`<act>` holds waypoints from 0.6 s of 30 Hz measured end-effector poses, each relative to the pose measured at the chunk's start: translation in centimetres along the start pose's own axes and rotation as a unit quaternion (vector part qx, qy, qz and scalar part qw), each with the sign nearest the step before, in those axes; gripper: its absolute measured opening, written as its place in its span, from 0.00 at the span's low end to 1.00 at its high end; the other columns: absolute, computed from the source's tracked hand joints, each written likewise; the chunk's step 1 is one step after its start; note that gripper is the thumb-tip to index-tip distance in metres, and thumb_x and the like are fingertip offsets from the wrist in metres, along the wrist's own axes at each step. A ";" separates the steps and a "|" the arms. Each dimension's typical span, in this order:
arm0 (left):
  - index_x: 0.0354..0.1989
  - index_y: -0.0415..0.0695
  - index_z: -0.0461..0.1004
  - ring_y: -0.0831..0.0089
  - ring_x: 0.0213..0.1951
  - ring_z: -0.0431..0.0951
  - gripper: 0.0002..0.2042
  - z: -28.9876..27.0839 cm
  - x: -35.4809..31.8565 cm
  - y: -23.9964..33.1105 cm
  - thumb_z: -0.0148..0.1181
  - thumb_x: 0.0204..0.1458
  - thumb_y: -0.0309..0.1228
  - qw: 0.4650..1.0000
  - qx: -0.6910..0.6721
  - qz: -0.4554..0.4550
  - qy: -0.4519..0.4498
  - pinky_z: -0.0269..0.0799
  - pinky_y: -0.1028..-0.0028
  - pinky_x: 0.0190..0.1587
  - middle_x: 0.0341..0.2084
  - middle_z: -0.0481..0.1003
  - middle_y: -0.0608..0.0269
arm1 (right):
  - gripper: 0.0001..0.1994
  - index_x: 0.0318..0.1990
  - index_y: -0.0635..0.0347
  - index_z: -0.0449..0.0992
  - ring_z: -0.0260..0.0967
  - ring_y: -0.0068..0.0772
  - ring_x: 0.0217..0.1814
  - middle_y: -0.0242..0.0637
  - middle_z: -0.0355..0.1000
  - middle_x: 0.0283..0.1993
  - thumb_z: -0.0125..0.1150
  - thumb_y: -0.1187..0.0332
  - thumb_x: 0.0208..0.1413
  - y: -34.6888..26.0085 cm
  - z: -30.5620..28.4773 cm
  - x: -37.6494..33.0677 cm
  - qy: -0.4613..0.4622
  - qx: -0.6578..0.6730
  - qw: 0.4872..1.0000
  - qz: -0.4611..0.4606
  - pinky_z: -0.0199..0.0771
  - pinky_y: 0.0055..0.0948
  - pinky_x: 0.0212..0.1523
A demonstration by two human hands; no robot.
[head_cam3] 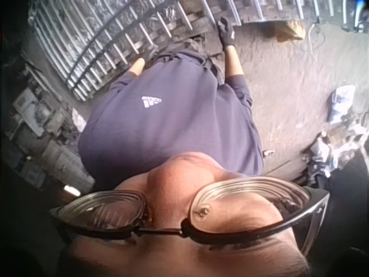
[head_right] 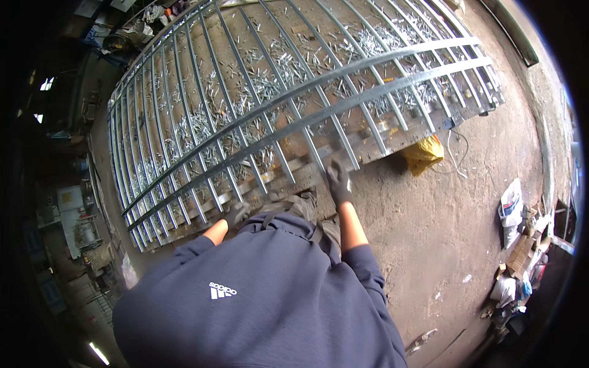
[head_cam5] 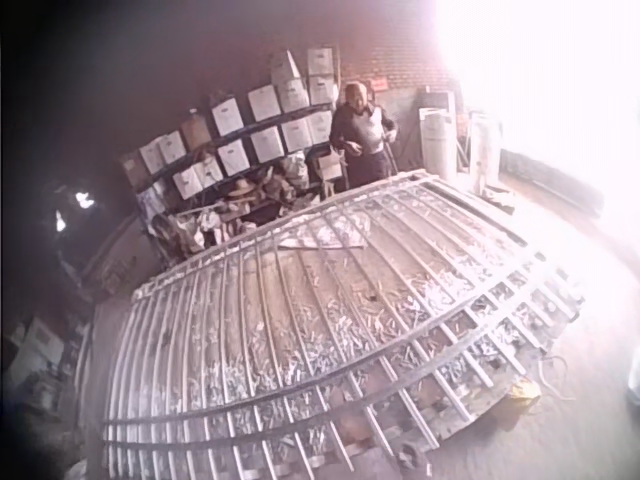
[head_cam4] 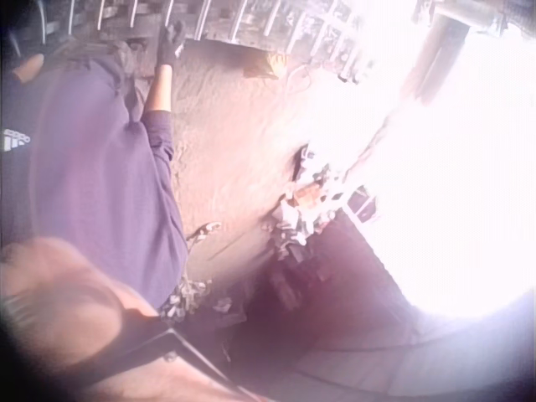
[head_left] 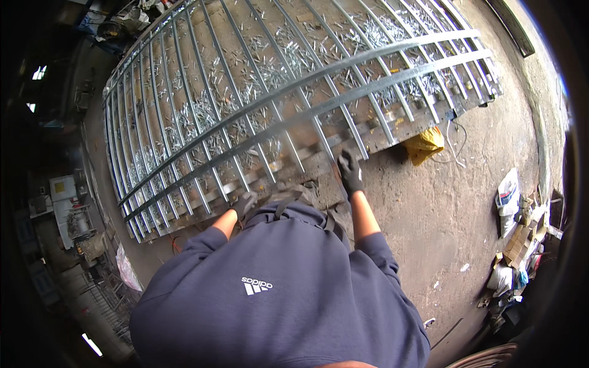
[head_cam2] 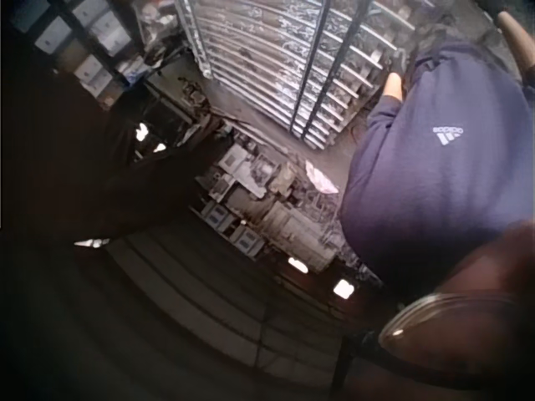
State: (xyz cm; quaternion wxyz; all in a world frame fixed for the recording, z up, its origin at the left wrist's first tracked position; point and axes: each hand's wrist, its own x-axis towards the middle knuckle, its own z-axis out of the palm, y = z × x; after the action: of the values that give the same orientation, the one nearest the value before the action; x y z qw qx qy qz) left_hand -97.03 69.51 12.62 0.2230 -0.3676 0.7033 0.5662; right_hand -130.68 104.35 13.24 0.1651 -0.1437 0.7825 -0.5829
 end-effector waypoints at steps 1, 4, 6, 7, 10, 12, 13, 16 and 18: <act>0.49 0.43 0.74 0.74 0.36 0.76 0.21 -0.9 -0.4 -1.2 0.51 0.67 0.51 0.999 0.023 -0.035 0.014 0.75 0.71 0.41 0.34 0.76 0.66 | 0.23 0.63 0.63 0.70 0.71 0.42 0.63 0.51 0.74 0.57 0.60 0.59 0.66 0.5 -0.5 -1.8 -0.026 0.070 0.993 0.089 0.68 0.37 0.63; 0.41 0.43 0.75 0.71 0.32 0.79 0.15 -1.7 -1.6 -4.6 0.50 0.67 0.43 0.980 -0.093 -0.158 0.082 0.76 0.69 0.37 0.30 0.78 0.62 | 0.22 0.54 0.65 0.76 0.76 0.34 0.52 0.39 0.80 0.45 0.60 0.53 0.65 2.5 -3.8 -9.6 -0.198 -0.065 0.925 0.317 0.73 0.32 0.52; 0.32 0.41 0.78 0.61 0.28 0.79 0.18 -2.4 -1.6 -5.8 0.48 0.65 0.42 0.950 -0.092 -0.293 0.063 0.76 0.62 0.36 0.25 0.78 0.53 | 0.17 0.48 0.62 0.79 0.75 0.27 0.32 0.37 0.78 0.34 0.56 0.57 0.66 3.5 -3.5 -13.2 -0.086 0.150 0.851 0.495 0.76 0.29 0.36; 0.32 0.47 0.76 0.69 0.22 0.72 0.17 -3.1 -1.9 -6.3 0.51 0.65 0.47 0.967 -0.110 -0.222 0.065 0.66 0.64 0.21 0.21 0.71 0.64 | 0.17 0.45 0.63 0.79 0.74 0.26 0.27 0.36 0.77 0.31 0.54 0.57 0.66 4.1 -3.1 -13.6 -0.092 0.189 0.865 0.456 0.75 0.29 0.29; 0.39 0.43 0.78 0.49 0.48 0.76 0.10 -3.6 -1.5 -6.5 0.56 0.55 0.35 0.896 0.418 0.148 -0.028 0.72 0.57 0.50 0.44 0.77 0.45 | 0.09 0.34 0.61 0.80 0.78 0.34 0.30 0.38 0.76 0.27 0.60 0.65 0.57 5.5 -1.1 -12.9 0.002 0.158 0.842 0.515 0.78 0.34 0.31; 0.42 0.44 0.74 0.54 0.45 0.78 0.10 -3.8 -1.0 -5.9 0.54 0.61 0.37 0.877 0.448 0.163 -0.059 0.73 0.58 0.46 0.40 0.78 0.52 | 0.08 0.34 0.58 0.80 0.78 0.37 0.30 0.42 0.77 0.28 0.58 0.65 0.55 6.3 -0.1 -12.5 -0.166 -0.190 0.909 0.331 0.79 0.37 0.33; 0.42 0.45 0.73 0.60 0.40 0.78 0.11 -3.7 -0.6 -5.5 0.53 0.63 0.39 0.985 0.171 -0.002 -0.019 0.74 0.61 0.42 0.37 0.78 0.56 | 0.08 0.34 0.56 0.81 0.79 0.39 0.30 0.43 0.79 0.30 0.57 0.65 0.54 6.8 0.3 -12.3 -0.256 -0.461 0.838 0.142 0.79 0.39 0.34; 0.41 0.47 0.72 0.75 0.30 0.75 0.12 -3.7 -0.2 -4.1 0.50 0.68 0.42 0.974 -0.142 -0.176 -0.002 0.72 0.71 0.33 0.31 0.76 0.66 | 0.10 0.43 0.59 0.78 0.75 0.37 0.25 0.36 0.74 0.25 0.57 0.66 0.56 8.1 1.2 -12.8 -0.025 0.015 0.921 0.389 0.75 0.42 0.27; 0.44 0.45 0.72 0.72 0.31 0.76 0.11 -3.7 0.1 -3.1 0.52 0.67 0.39 0.974 -0.168 -0.151 0.025 0.74 0.70 0.35 0.32 0.77 0.64 | 0.12 0.46 0.61 0.76 0.72 0.36 0.23 0.37 0.71 0.23 0.54 0.65 0.59 8.8 1.9 -12.3 -0.064 -0.012 0.943 0.326 0.72 0.41 0.23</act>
State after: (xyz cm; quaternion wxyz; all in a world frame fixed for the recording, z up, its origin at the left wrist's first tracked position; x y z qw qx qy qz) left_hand -94.31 65.65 11.54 0.2239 -0.5157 0.5399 0.6265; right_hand -119.01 110.35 5.45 0.3945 0.0804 0.7811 -0.4773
